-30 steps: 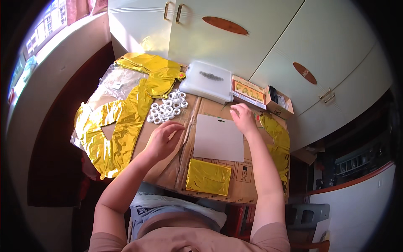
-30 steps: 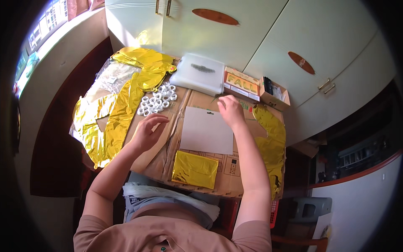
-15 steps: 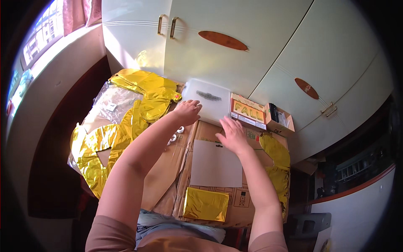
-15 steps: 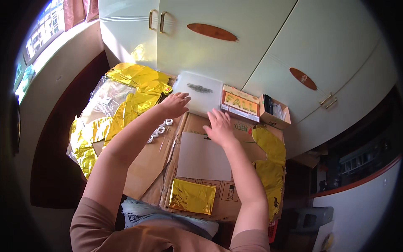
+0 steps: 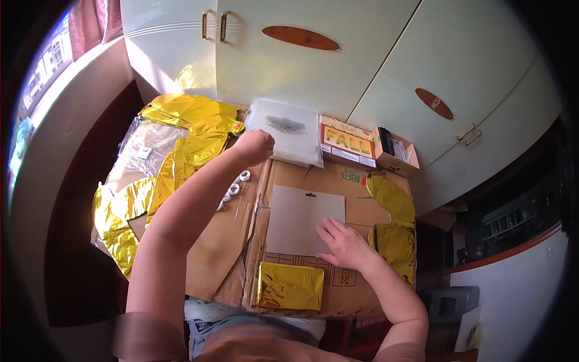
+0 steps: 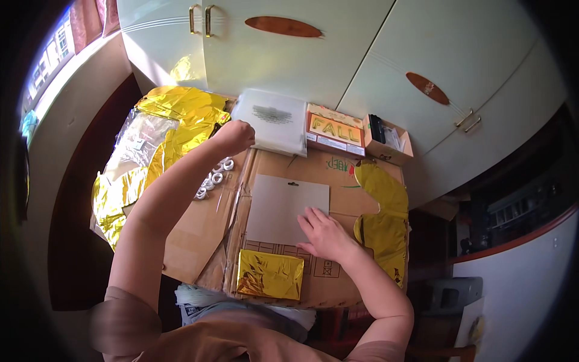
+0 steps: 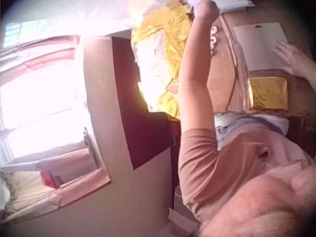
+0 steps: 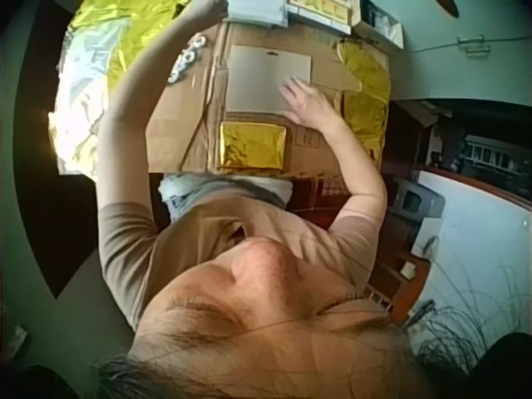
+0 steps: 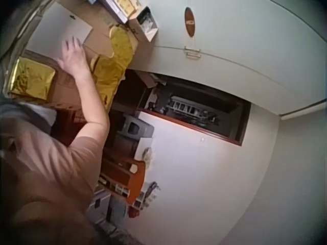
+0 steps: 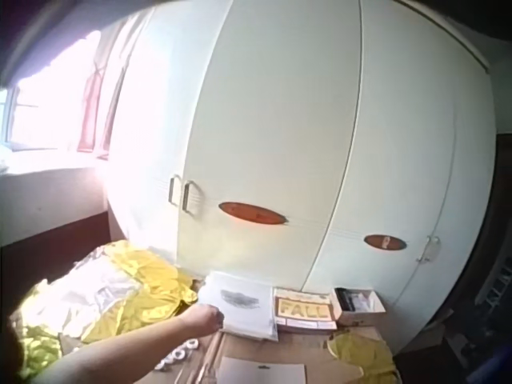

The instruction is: Folding a gold foil balloon and attaching it to a cardboard backing for packaging.

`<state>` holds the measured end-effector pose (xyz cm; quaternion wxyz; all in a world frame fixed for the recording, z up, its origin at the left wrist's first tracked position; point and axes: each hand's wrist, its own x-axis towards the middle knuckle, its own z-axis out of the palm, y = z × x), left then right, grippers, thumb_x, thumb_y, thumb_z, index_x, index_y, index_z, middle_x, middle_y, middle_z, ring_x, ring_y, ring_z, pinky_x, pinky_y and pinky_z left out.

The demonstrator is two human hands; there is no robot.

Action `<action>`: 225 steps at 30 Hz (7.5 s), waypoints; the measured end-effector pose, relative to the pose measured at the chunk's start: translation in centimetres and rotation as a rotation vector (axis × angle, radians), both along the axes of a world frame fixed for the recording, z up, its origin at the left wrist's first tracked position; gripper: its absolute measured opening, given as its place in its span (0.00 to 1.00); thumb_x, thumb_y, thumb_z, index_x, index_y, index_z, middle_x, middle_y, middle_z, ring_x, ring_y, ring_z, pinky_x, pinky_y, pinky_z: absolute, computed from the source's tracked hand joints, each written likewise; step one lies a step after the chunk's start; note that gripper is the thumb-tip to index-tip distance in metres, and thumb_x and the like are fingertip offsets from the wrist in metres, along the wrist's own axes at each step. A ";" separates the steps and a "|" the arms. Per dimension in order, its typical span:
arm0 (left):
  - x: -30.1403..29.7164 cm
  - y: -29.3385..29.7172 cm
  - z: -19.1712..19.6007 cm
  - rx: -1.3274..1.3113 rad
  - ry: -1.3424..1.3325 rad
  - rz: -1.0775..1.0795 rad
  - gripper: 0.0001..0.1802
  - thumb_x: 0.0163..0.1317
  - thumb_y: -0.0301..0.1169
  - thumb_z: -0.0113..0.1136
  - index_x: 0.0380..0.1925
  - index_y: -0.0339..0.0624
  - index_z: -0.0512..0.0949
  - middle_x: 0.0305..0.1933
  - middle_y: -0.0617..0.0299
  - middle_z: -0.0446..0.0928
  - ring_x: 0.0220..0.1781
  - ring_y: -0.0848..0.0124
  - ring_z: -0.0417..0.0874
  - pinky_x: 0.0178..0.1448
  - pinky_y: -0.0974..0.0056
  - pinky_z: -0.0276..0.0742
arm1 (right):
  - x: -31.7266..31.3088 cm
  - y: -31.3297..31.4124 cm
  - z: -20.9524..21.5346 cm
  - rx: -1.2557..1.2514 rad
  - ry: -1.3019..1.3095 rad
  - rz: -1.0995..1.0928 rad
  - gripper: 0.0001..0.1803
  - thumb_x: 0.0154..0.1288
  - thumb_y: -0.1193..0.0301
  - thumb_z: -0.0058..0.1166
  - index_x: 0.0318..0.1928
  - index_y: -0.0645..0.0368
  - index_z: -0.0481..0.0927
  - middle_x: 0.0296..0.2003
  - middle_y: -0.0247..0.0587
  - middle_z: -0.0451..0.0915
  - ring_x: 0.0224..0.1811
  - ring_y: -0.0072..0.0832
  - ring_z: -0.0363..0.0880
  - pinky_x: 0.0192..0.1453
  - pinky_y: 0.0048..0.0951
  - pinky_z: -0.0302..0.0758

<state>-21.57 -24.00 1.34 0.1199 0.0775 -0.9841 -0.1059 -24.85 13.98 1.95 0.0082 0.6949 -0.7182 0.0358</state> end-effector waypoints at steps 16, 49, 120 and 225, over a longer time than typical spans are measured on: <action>3.0 6.6 -0.7 0.281 0.101 -0.126 0.09 0.57 0.28 0.60 0.39 0.43 0.79 0.33 0.53 0.84 0.39 0.54 0.87 0.46 0.55 0.83 | 2.5 0.1 0.4 -0.101 -0.064 -0.109 0.22 0.54 0.67 0.64 0.48 0.66 0.80 0.47 0.53 0.80 0.53 0.42 0.80 0.54 0.39 0.79; -1.2 11.5 -1.1 -0.245 -0.089 0.056 0.41 0.58 0.51 0.64 0.67 0.41 0.66 0.69 0.41 0.66 0.69 0.42 0.70 0.74 0.34 0.56 | -4.9 2.0 -2.1 -0.459 -1.473 -0.886 0.12 0.66 0.78 0.62 0.48 0.67 0.76 0.42 0.41 0.84 0.43 0.23 0.82 0.51 0.27 0.79; -2.0 3.2 4.3 -0.205 0.510 -0.107 0.03 0.62 0.25 0.55 0.34 0.39 0.71 0.28 0.51 0.77 0.31 0.49 0.82 0.33 0.48 0.78 | -0.5 2.5 3.9 -0.766 -1.669 -0.639 0.12 0.71 0.72 0.54 0.52 0.61 0.77 0.34 0.34 0.83 0.23 0.14 0.78 0.16 0.15 0.67; 7.6 18.8 -2.7 -0.264 -0.142 -0.038 0.08 0.60 0.29 0.58 0.39 0.41 0.79 0.37 0.57 0.82 0.39 0.57 0.87 0.46 0.54 0.79 | 9.4 3.0 -4.2 -0.986 -1.512 -1.070 0.14 0.77 0.71 0.45 0.57 0.64 0.69 0.40 0.48 0.83 0.26 0.33 0.86 0.25 0.28 0.83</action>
